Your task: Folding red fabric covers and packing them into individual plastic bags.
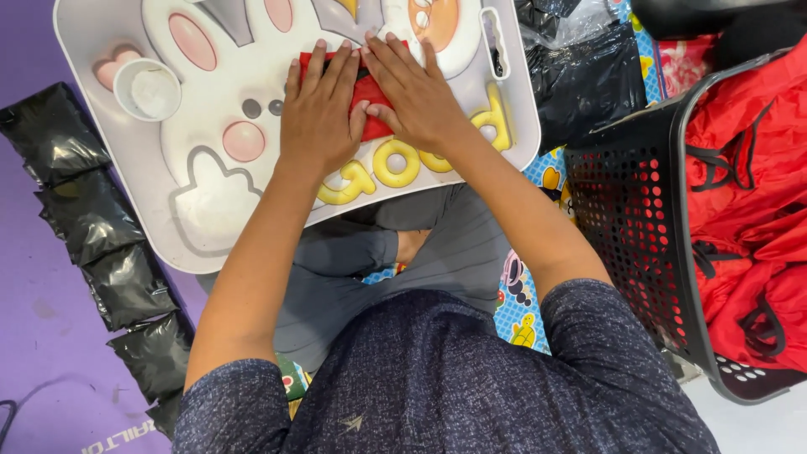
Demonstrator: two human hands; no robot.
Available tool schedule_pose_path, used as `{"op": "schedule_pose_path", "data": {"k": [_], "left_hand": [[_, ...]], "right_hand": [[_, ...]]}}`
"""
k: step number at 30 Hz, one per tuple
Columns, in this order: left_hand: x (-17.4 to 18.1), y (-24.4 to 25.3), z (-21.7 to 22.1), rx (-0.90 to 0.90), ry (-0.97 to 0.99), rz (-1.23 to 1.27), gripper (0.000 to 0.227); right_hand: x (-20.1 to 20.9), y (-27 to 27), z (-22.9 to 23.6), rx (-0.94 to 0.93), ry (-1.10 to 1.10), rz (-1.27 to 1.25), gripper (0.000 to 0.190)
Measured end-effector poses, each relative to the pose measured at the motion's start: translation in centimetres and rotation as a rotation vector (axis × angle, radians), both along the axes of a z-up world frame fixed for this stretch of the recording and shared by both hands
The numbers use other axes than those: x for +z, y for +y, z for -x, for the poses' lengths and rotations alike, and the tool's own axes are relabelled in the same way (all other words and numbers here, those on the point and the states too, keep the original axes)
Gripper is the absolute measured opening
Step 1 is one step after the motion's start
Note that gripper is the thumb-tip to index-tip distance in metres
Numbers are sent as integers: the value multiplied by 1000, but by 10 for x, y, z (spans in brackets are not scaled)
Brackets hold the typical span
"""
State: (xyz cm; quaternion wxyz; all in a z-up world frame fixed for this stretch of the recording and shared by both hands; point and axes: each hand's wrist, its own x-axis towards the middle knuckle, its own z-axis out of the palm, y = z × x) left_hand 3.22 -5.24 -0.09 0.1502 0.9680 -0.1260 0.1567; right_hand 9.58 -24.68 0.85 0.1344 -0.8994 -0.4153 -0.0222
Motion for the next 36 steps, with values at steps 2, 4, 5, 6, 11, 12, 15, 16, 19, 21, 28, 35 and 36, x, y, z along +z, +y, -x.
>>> {"op": "schedule_pose_path", "data": {"k": [2,4,5,6,11,12,15,16,19,21,28,35,36], "left_hand": [[0,1,1,-1,-6,-1,56],[1,1,1,-10,-8,-7,56],[1,1,2,-16,-7,-5,56],[2,0,2,-11,-10,6,55],[1,1,-1,-25,8,47,53],[-1,2,-1,-35,13,33,55],[-3,11,-4,-53,34,4,61],[-5,13,0,-61,67,-7,65],[3,32,4,-73,122,-54,72],[1,42,4,-88,129,-63,74],[34,41,13,-264,-22,-56,71],[18,35,19,-251,60,-51,69],[19,34,20,-235,87,-73,69]], "right_hand": [[-2,1,0,-17,-10,7,66],[-2,0,1,-27,-3,37,67],[-2,2,3,-33,-2,38,67],[-1,2,5,-53,-65,21,67],[15,5,9,51,-76,-43,63],[10,5,7,75,-33,-22,68],[2,3,3,98,7,-3,73],[-1,1,8,95,24,0,72],[3,2,6,106,8,-2,71],[1,-2,1,142,1,-25,82],[-5,-4,-5,201,34,-10,126],[-5,-6,-7,181,12,-47,110],[-6,-7,-6,183,13,-67,109]]}}
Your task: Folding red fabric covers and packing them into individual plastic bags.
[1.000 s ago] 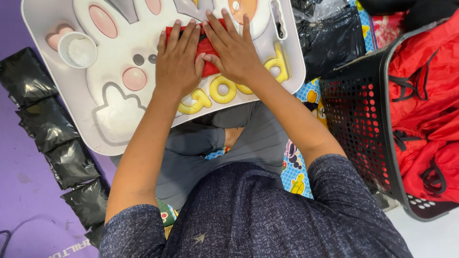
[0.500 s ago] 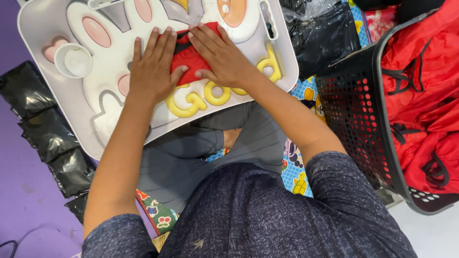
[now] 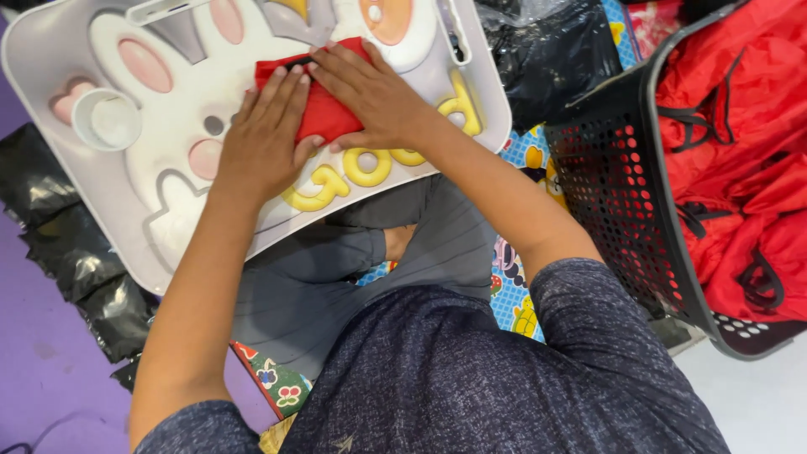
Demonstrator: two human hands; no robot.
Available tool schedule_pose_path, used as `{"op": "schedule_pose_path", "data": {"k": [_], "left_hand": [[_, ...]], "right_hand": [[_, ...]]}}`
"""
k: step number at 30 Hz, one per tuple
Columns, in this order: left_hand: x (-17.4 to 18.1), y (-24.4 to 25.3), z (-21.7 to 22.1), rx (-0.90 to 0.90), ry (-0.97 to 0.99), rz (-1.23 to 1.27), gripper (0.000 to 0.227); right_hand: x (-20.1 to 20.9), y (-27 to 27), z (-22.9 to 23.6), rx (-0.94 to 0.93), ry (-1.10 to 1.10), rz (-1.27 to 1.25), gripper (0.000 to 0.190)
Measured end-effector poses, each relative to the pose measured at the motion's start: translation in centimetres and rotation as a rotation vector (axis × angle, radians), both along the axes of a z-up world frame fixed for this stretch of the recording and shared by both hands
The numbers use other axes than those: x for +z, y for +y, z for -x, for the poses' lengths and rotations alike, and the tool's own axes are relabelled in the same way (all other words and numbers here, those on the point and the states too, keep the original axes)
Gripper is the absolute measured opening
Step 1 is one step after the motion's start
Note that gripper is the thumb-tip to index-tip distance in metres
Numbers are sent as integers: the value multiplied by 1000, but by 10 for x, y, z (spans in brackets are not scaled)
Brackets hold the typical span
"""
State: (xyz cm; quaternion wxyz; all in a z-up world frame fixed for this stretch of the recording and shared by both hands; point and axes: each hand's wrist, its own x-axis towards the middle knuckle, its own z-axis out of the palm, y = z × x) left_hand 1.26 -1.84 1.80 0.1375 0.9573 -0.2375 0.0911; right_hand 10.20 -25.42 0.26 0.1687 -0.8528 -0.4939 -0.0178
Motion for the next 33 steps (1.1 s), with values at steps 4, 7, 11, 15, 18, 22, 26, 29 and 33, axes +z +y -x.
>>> {"op": "schedule_pose_path", "data": {"k": [4,7,11,15,18,22,26,29,33], "left_hand": [[24,-21,0,11,-44,119,63],[23,-46,-8,-8,-55,174,62],[-5,-44,-18,64,-10,86,75],[-7,-43,-12,58,42,74,78],[-3,-47,-15,76,5,70,68],[-1,-53,-13,128,-66,67,63],[2,-56,-13,138,-54,68,65],[5,-60,-13,172,-1,53,66],[6,-62,-16,195,16,22,67]], "right_hand": [[0,0,-1,3,22,-26,113],[-5,0,-4,14,-10,-55,94],[-17,-4,-9,0,-29,-96,100],[-17,-13,-7,-10,8,-37,104],[-7,-32,-12,-87,35,78,109],[-7,-75,-17,-116,80,-68,64],[0,-127,-48,-322,-9,-507,37],[-23,-163,-103,-588,-122,-715,13],[-98,-195,-187,-703,-292,-576,13]]}}
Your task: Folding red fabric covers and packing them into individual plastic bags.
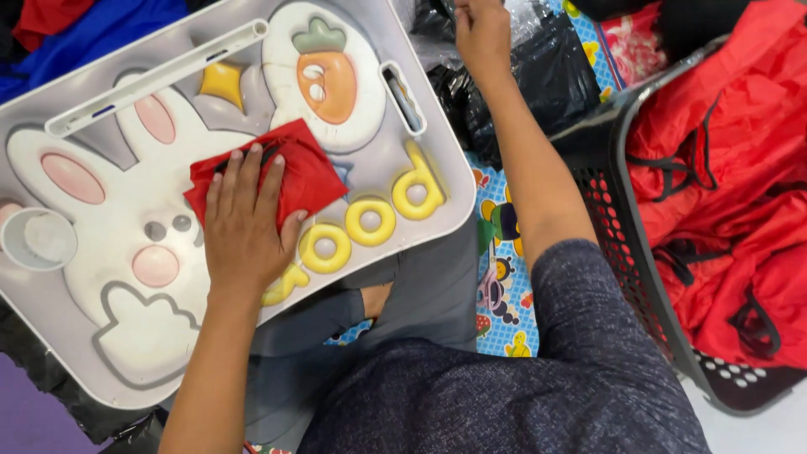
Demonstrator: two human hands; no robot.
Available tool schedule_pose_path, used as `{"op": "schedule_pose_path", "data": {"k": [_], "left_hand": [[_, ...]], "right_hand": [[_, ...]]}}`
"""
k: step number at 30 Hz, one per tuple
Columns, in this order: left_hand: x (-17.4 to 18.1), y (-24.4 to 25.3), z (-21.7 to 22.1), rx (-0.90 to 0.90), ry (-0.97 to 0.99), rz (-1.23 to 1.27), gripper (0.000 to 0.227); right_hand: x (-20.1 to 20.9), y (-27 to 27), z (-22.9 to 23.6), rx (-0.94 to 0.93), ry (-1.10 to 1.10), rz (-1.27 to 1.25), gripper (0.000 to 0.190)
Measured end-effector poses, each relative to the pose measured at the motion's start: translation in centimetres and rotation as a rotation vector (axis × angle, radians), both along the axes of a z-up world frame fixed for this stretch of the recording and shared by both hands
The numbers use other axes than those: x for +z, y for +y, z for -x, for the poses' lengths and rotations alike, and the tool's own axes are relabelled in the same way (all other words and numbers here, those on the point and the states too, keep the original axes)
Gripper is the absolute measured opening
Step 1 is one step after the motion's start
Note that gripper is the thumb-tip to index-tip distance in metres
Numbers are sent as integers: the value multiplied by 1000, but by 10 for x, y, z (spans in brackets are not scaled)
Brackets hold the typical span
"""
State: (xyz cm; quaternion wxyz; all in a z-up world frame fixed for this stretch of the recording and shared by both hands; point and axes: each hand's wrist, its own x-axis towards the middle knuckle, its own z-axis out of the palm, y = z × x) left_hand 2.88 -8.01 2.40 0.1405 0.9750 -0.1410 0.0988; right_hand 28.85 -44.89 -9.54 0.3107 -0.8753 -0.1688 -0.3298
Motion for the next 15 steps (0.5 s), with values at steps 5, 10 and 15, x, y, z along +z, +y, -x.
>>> {"op": "schedule_pose_path", "data": {"k": [5,10,15], "left_hand": [[1,-2,-5,50,35,-31,68],[4,-2,-7,62,64,-31,66],[5,-2,-9,81,68,-33,66]], "right_hand": [[-73,17,-73,145,143,76,12],[-196,40,-122,-146,333,597,16],[-143,50,-94,-240,471,241,16]]}}
